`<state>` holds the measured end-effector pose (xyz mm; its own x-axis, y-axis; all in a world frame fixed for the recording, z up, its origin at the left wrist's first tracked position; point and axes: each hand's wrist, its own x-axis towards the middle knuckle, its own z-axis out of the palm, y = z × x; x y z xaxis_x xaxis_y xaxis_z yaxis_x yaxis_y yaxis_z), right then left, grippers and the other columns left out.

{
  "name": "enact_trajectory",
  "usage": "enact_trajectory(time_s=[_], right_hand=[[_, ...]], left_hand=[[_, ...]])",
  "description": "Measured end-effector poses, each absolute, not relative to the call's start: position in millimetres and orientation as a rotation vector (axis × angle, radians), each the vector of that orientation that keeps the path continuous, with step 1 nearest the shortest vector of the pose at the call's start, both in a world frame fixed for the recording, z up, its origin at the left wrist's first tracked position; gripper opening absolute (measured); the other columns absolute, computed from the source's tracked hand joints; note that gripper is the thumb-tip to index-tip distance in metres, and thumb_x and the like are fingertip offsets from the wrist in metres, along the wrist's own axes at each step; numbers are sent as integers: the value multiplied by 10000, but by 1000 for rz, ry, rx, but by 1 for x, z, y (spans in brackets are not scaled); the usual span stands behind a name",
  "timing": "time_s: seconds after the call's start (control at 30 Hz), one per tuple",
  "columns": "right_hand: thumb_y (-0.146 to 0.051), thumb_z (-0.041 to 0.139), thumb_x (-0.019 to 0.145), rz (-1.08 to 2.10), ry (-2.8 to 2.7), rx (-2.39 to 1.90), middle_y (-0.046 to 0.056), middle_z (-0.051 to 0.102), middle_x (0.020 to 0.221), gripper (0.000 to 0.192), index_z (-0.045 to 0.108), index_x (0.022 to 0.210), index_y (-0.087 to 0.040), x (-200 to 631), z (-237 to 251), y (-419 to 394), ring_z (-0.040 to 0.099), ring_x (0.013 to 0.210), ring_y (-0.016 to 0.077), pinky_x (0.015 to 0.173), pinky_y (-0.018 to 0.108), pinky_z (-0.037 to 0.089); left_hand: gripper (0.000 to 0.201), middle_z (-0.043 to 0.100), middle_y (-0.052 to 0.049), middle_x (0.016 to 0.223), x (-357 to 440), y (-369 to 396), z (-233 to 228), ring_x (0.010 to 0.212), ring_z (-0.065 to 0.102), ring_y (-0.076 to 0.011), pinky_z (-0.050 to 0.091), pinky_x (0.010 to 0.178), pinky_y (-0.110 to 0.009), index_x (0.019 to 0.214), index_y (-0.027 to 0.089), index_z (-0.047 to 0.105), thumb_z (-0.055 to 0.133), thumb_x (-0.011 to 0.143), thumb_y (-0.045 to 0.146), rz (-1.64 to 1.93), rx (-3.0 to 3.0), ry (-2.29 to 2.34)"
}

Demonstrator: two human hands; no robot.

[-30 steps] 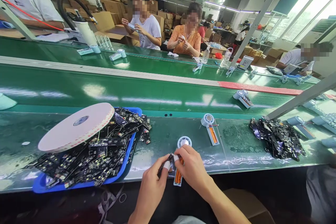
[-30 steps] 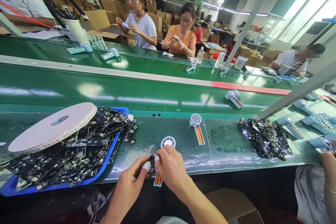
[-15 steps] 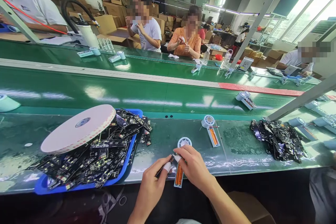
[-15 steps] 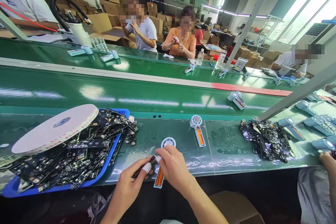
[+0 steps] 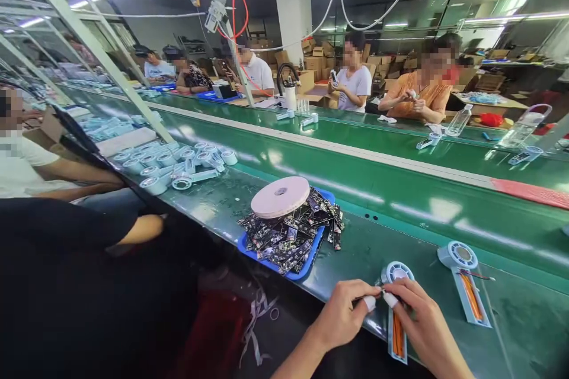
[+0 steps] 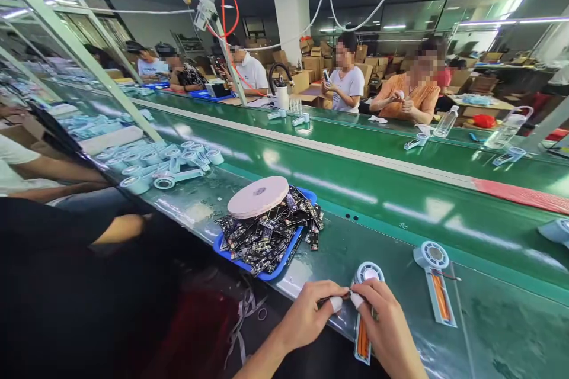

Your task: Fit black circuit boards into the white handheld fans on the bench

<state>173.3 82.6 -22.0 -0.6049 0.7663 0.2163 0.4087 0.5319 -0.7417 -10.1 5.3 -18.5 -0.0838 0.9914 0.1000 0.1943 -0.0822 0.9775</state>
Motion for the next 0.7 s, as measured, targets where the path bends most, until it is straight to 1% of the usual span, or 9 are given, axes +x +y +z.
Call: enact_trajectory(time_s=[0.1, 0.2, 0.23, 0.33, 0.4, 0.47, 0.57, 0.63, 0.7], right_hand=[[-348, 544, 945, 976, -2263, -952, 96, 708, 984, 239, 758, 990, -250, 175, -15, 83, 699, 887, 234, 750, 304, 565], [-332, 551, 934, 975, -2264, -973, 97, 714, 946, 227, 758, 950, -239, 173, -10, 81, 696, 851, 235, 711, 299, 558], [-324, 549, 931, 953, -2250, -985, 98, 714, 926, 228, 757, 933, -232, 171, -9, 79, 693, 837, 235, 709, 301, 554], [-309, 511, 934, 873, -2191, -1019, 101, 711, 879, 266, 758, 915, -212, 164, -6, 71, 687, 814, 237, 732, 317, 544], [-321, 488, 941, 870, -2177, -1059, 100, 724, 866, 294, 760, 940, -207, 160, -4, 65, 689, 803, 241, 731, 322, 537], [-364, 484, 951, 932, -2156, -1141, 88, 737, 825, 316, 755, 980, -204, 158, -2, 59, 685, 739, 231, 690, 310, 523], [-487, 534, 921, 1077, -2041, -1303, 49, 705, 706, 371, 736, 1023, -194, 161, 1, 55, 622, 590, 194, 584, 280, 483], [-533, 600, 864, 1217, -1920, -1339, 39, 683, 708, 402, 722, 1021, -184, 165, 3, 57, 613, 608, 190, 585, 276, 484], [-517, 648, 825, 1399, -1803, -1287, 44, 682, 758, 386, 706, 993, -174, 168, 4, 61, 625, 674, 193, 628, 280, 498]], left_hand=[[348, 798, -102, 971, -9, 5, -15, 866, 721, -214, 534, 798, -288, 1049, 163, 794, 540, 823, 90, 1238, 1328, 1363], [348, 797, -93, 932, -10, 6, -16, 779, 709, -195, 536, 734, -276, 1053, 155, 792, 532, 827, 113, 1218, 1279, 1341], [350, 794, -90, 933, -10, 6, -18, 780, 706, -193, 537, 745, -277, 1048, 158, 792, 524, 827, 114, 1213, 1290, 1328], [326, 783, -87, 1002, -11, 6, -23, 889, 703, -207, 536, 842, -296, 1020, 180, 791, 518, 846, 136, 1225, 1333, 1333], [309, 773, -86, 1047, -9, 4, -22, 893, 700, -210, 549, 812, -296, 1048, 189, 773, 517, 877, 187, 1225, 1263, 1368], [310, 764, -83, 1068, -4, -2, -17, 893, 697, -213, 555, 799, -298, 1095, 194, 749, 507, 909, 249, 1224, 1202, 1390], [363, 742, -88, 1156, 4, -13, -4, 1060, 663, -234, 500, 960, -331, 1154, 206, 720, 431, 974, 333, 1215, 1255, 1376], [404, 725, -87, 1203, 8, -16, -2, 1123, 635, -235, 462, 1005, -334, 1193, 213, 694, 373, 998, 361, 1190, 1245, 1392], [391, 733, -84, 1139, 9, -14, -8, 1047, 651, -228, 487, 931, -322, 1166, 205, 681, 383, 987, 383, 1165, 1126, 1454]])
